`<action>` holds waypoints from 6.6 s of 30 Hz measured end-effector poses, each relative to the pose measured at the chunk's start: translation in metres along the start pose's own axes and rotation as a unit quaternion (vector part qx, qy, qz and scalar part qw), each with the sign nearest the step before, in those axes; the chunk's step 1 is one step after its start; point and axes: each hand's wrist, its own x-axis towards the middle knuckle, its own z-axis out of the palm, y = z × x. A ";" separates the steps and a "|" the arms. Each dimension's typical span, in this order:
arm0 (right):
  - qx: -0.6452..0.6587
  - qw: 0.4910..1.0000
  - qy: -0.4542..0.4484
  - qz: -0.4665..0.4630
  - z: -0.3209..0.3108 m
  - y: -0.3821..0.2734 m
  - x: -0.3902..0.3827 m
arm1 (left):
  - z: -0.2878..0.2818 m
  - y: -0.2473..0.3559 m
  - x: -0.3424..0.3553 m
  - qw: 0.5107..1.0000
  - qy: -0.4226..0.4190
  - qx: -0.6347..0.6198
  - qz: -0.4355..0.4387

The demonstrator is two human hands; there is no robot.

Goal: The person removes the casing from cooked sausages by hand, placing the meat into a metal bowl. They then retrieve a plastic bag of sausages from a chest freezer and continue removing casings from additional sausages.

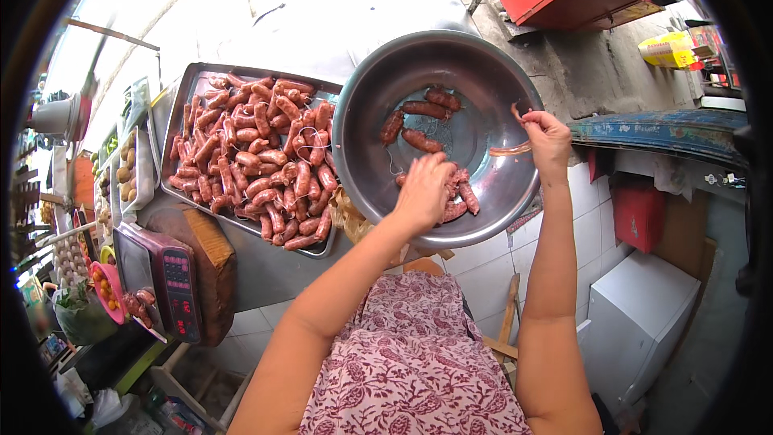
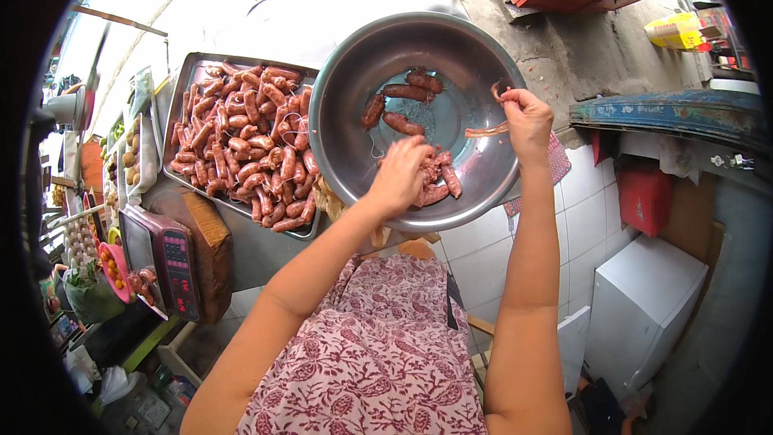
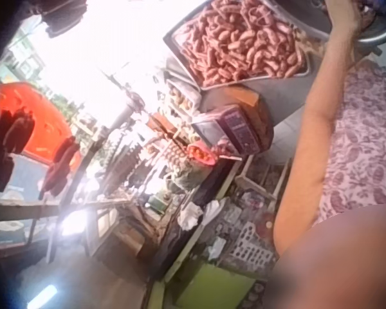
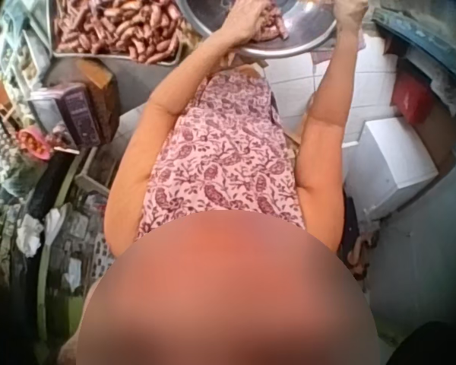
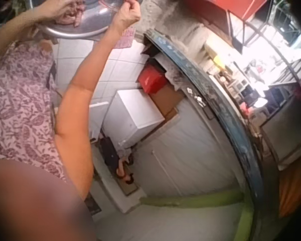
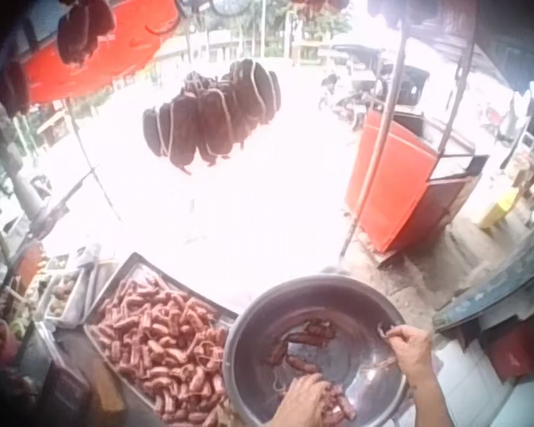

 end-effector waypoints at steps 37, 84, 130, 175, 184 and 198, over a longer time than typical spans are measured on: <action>-0.224 0.934 -0.211 -0.181 0.060 -0.019 -0.084 | -0.018 -0.036 0.050 0.805 -0.299 -0.472 -0.200; 0.130 0.965 -0.198 0.115 0.045 -0.019 -0.042 | -0.040 -0.042 0.053 0.680 -0.210 -0.666 -0.225; 0.177 0.960 -0.174 0.128 0.043 -0.035 -0.103 | -0.018 0.011 0.005 0.718 -0.087 -0.658 -0.208; -0.152 0.988 0.026 -0.009 0.025 -0.003 -0.031 | -0.006 0.003 -0.010 0.995 -0.060 -0.073 -0.036; 0.323 0.936 -0.129 0.057 0.076 -0.113 -0.021 | -0.008 0.007 -0.020 0.998 -0.033 0.038 -0.040; 0.148 0.957 -0.250 -0.005 0.315 -0.174 0.003 | 0.011 -0.016 -0.043 0.994 0.070 0.081 -0.001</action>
